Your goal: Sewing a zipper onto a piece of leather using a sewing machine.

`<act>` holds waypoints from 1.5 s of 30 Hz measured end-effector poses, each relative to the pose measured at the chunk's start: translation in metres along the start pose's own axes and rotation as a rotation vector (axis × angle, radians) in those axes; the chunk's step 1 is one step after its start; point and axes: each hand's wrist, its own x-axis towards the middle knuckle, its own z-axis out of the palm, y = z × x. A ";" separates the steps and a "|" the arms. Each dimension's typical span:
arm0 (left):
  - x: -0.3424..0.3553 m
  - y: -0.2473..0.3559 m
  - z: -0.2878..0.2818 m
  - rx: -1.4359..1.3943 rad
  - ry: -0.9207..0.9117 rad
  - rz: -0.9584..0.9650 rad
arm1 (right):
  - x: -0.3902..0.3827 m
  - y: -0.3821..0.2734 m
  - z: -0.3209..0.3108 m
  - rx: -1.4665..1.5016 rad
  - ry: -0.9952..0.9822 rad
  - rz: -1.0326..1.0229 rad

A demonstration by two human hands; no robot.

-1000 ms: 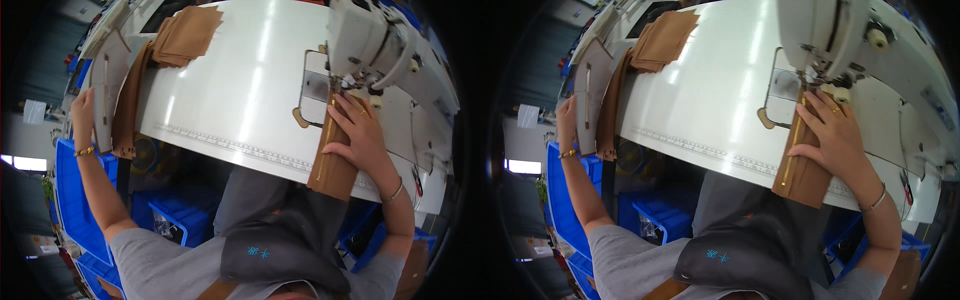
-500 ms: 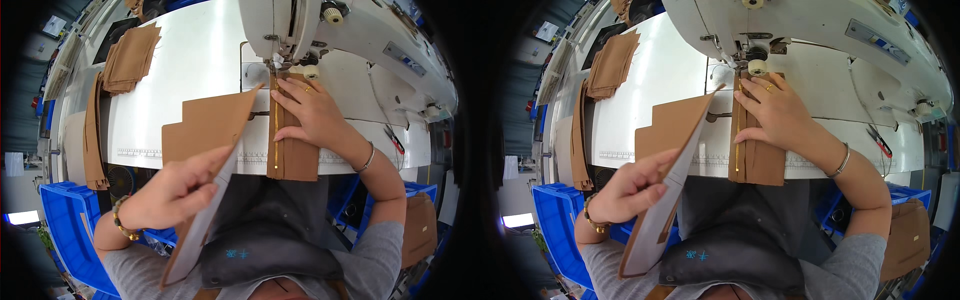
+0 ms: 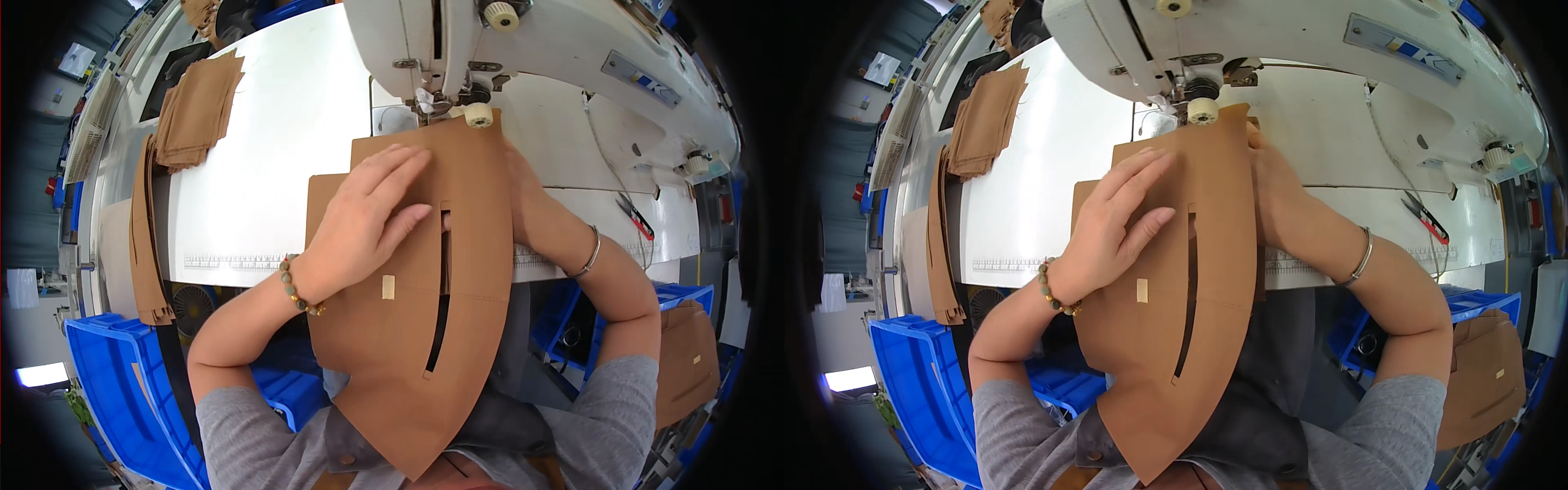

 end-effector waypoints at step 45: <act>0.045 -0.074 0.021 0.340 0.147 0.040 | 0.005 -0.006 -0.004 -0.238 -0.101 -0.017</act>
